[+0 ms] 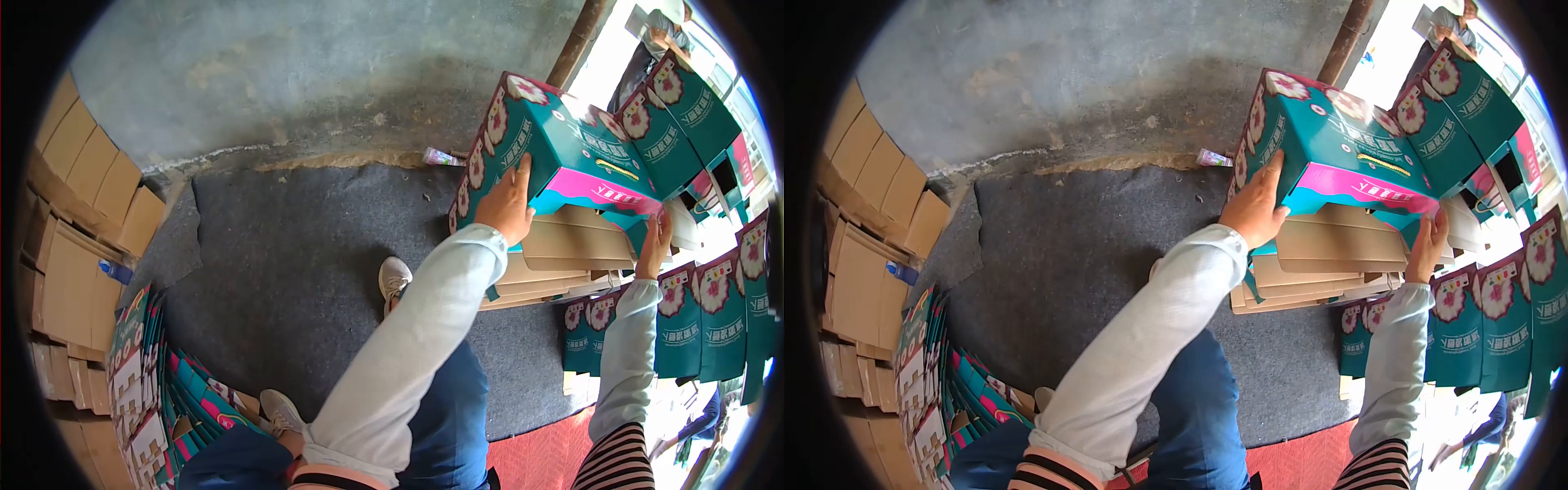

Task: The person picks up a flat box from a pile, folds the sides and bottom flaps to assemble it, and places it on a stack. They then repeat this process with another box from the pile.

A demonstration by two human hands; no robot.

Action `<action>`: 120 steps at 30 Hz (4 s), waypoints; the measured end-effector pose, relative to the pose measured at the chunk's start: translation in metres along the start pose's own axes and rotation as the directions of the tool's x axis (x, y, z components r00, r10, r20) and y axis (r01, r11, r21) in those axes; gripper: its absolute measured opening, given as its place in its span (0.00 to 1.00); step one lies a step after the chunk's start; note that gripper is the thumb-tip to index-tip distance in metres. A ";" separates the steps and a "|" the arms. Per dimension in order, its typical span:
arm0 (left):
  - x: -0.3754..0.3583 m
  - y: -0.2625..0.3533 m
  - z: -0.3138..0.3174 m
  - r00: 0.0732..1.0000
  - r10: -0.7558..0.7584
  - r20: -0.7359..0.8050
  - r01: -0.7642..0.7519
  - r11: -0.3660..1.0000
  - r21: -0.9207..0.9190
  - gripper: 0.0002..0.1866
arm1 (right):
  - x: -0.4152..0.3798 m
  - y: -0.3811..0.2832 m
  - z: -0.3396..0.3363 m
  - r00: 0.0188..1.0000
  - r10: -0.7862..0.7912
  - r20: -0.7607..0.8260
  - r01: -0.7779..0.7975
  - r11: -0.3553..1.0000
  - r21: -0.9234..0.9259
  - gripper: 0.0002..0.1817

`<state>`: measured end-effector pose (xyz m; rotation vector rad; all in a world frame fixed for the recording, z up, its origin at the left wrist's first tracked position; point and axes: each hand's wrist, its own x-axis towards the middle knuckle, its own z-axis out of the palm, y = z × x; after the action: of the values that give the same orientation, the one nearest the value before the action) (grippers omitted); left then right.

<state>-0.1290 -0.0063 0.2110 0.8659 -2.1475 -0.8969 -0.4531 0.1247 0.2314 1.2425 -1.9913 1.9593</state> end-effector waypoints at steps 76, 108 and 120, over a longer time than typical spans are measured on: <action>-0.499 -0.016 -0.363 0.936 -0.102 -0.336 0.347 0.129 0.929 0.11 | -0.518 -0.384 0.369 -0.014 -0.806 0.591 0.326 0.555 0.765 0.35; -0.430 -0.039 -0.329 0.858 0.060 -0.510 0.389 0.573 0.721 0.24 | -0.417 -0.245 0.178 0.413 -0.257 0.874 -0.303 0.866 0.398 0.17; -0.439 0.056 -0.403 0.882 -0.469 0.044 0.467 0.883 0.039 0.17 | -0.235 -0.284 0.242 0.133 -0.443 0.887 -0.461 0.765 0.451 0.20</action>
<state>0.4088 0.2193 0.3454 1.4298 -2.0267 -1.1345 -0.0186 0.0684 0.2808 3.5985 -1.2614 1.9692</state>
